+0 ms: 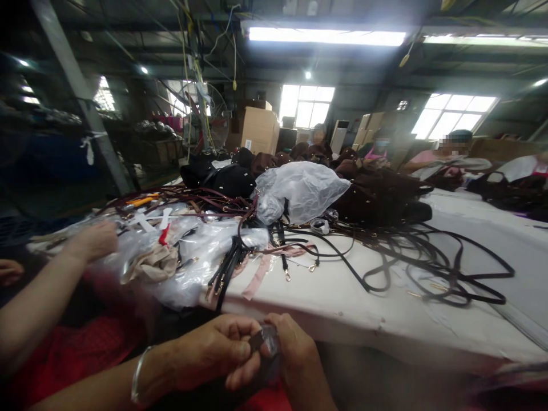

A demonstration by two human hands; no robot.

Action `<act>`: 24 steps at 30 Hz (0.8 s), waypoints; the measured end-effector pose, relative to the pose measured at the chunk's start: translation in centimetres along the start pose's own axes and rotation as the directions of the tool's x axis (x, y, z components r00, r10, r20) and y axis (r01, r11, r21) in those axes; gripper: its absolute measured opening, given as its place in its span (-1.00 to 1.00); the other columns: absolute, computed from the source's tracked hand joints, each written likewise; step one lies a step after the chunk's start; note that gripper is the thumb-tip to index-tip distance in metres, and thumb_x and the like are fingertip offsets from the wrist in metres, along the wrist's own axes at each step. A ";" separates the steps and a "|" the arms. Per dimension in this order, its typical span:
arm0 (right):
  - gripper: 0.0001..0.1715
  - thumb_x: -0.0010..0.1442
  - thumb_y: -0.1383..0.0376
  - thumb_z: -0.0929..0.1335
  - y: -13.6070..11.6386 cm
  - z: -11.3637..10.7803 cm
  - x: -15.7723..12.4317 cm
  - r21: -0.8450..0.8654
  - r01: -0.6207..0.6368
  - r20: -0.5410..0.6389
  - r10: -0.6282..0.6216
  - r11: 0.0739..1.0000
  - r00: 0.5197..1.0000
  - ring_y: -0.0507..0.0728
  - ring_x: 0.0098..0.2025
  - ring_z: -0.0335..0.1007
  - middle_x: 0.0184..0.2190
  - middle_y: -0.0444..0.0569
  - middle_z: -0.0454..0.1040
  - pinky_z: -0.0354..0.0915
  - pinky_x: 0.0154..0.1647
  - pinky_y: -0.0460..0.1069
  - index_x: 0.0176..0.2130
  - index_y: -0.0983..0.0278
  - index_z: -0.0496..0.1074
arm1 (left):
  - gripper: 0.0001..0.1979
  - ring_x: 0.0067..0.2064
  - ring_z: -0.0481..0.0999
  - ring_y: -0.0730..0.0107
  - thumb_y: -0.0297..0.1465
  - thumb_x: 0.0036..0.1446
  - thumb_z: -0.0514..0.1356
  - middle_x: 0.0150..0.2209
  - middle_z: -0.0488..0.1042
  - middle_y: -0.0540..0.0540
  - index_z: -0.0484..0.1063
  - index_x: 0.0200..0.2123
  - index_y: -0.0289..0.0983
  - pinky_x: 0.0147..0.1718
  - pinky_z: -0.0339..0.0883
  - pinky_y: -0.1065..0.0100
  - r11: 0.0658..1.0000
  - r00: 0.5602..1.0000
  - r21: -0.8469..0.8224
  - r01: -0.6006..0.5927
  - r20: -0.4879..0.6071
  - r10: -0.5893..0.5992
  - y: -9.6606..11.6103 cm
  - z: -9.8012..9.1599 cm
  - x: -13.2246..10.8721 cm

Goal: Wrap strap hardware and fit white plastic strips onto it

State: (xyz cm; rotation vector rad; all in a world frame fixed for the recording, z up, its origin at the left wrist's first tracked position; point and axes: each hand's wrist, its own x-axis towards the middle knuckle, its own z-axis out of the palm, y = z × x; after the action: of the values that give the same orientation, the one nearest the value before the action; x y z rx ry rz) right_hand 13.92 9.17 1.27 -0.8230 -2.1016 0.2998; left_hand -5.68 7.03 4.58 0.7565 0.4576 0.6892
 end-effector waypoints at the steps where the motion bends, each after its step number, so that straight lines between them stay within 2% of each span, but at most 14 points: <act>1: -0.76 0.42 0.22 0.18 0.0 0.0 0.1 0.017 -0.016 -0.008 0.016 1.000 1.000 0.07 -0.35 0.57 -0.36 -0.08 0.54 0.50 -0.34 -0.12 -0.08 0.19 0.38 | -0.64 -0.52 0.38 0.53 -0.24 0.07 0.40 -0.44 0.45 -0.12 0.52 -0.20 -0.43 -0.51 0.20 0.52 1.000 1.000 0.007 0.009 -0.006 -0.009 0.1 0.0 0.1; 5: -0.71 0.41 0.16 0.20 -0.1 0.2 0.2 0.118 -0.089 -0.026 0.093 0.989 0.995 0.06 -0.37 0.56 -0.39 -0.11 0.55 0.50 -0.31 -0.14 -0.20 0.17 0.45 | -0.61 -0.51 0.44 0.49 -0.22 0.10 0.37 -0.40 0.51 -0.18 0.53 -0.13 -0.43 -0.49 0.29 0.52 0.999 1.000 0.028 0.018 0.003 -0.018 0.5 0.0 0.5; 7: -0.67 0.38 0.08 0.24 -0.2 0.7 -0.1 0.258 -0.165 0.001 0.170 0.952 0.985 0.09 -0.36 0.56 -0.39 -0.08 0.55 0.51 -0.31 -0.11 -0.28 0.18 0.48 | -0.63 -0.52 0.46 0.48 -0.25 0.13 0.35 -0.40 0.52 -0.19 0.53 -0.13 -0.44 -0.48 0.33 0.50 1.000 1.000 0.025 0.005 0.013 -0.005 0.4 0.1 0.7; 9: -0.59 0.38 0.03 0.22 -0.1 1.7 -0.7 0.430 -0.285 0.082 0.277 0.857 0.957 0.10 -0.44 0.53 -0.46 -0.07 0.53 0.51 -0.42 -0.08 -0.28 0.20 0.48 | -0.63 -0.51 0.49 0.46 -0.25 0.13 0.35 -0.39 0.53 -0.21 0.54 -0.14 -0.45 -0.47 0.36 0.49 1.000 1.000 0.014 -0.018 0.010 0.018 0.3 0.1 0.9; 11: -0.49 0.40 -0.01 0.14 0.1 3.2 -1.4 0.594 -0.405 0.191 0.367 0.695 0.910 0.09 -0.56 0.47 -0.57 -0.09 0.46 0.47 -0.55 -0.06 -0.25 0.23 0.47 | -0.60 -0.47 0.54 0.41 -0.22 0.10 0.38 -0.38 0.54 -0.23 0.54 -0.14 -0.45 -0.46 0.40 0.48 0.999 0.999 -0.005 -0.044 0.006 0.044 0.0 0.2 1.1; 13: -0.36 0.41 -0.07 0.06 0.8 4.9 -2.1 0.692 -0.467 0.272 0.400 0.551 0.875 0.08 -0.68 0.38 -0.67 -0.13 0.37 0.41 -0.68 -0.06 -0.23 0.25 0.48 | -0.57 -0.45 0.56 0.37 -0.21 0.07 0.40 -0.37 0.56 -0.25 0.54 -0.15 -0.46 -0.44 0.44 0.46 0.997 0.997 -0.029 -0.073 0.014 0.073 -0.1 0.5 1.2; 14: -0.29 0.39 -0.12 0.03 1.2 5.7 -2.3 0.718 -0.476 0.297 0.395 0.508 0.869 0.08 -0.72 0.35 -0.70 -0.14 0.33 0.37 -0.73 -0.06 -0.24 0.26 0.49 | -0.57 -0.44 0.58 0.35 -0.21 0.07 0.41 -0.35 0.57 -0.27 0.54 -0.15 -0.46 -0.43 0.46 0.44 0.995 0.996 -0.041 -0.087 0.016 0.087 -0.2 0.6 1.3; 15: -0.24 0.37 -0.16 0.02 1.8 6.3 -2.5 0.721 -0.465 0.300 0.374 0.513 0.878 0.08 -0.74 0.32 -0.72 -0.14 0.31 0.33 -0.78 -0.07 -0.25 0.26 0.51 | -0.58 -0.43 0.59 0.34 -0.23 0.07 0.40 -0.34 0.58 -0.29 0.53 -0.15 -0.47 -0.41 0.48 0.42 0.994 0.995 -0.050 -0.100 0.014 0.101 -0.2 0.8 1.4; 18: -0.19 0.36 -0.18 0.00 3.1 7.1 -2.5 0.634 -0.365 0.231 0.284 0.682 0.931 0.09 -0.77 0.31 -0.76 -0.13 0.26 0.25 -0.86 -0.09 -0.31 0.24 0.52 | -0.66 -0.41 0.62 0.29 -0.28 0.13 0.36 -0.32 0.60 -0.34 0.53 -0.17 -0.47 -0.41 0.50 0.40 0.987 0.989 -0.063 -0.147 -0.023 0.146 -0.1 1.4 1.5; 21: -0.34 0.37 -0.15 0.11 3.4 6.8 -2.5 0.568 -0.324 0.192 0.261 0.756 0.946 0.09 -0.70 0.39 -0.71 -0.12 0.33 0.28 -0.82 -0.10 -0.30 0.21 0.52 | -0.71 -0.44 0.63 0.30 -0.28 0.24 0.27 -0.38 0.60 -0.35 0.53 -0.23 -0.46 -0.46 0.49 0.45 0.980 0.980 -0.056 -0.193 -0.068 0.189 -0.1 2.1 1.5; 24: -0.50 0.36 -0.09 0.24 2.7 6.0 -2.7 0.532 -0.329 0.182 0.274 0.780 0.944 0.04 -0.61 0.44 -0.58 -0.13 0.46 0.39 -0.69 -0.11 -0.13 0.24 0.50 | -0.71 -0.44 0.64 0.30 -0.29 0.27 0.23 -0.41 0.60 -0.35 0.53 -0.26 -0.47 -0.47 0.50 0.46 0.973 0.970 -0.047 -0.224 -0.112 0.218 -0.2 2.6 1.6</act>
State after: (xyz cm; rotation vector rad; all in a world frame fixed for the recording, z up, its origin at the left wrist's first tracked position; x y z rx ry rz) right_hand 11.59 9.90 -5.40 -0.7882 -1.8002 1.0935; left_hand -2.93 6.85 5.90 0.7235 0.4510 0.9512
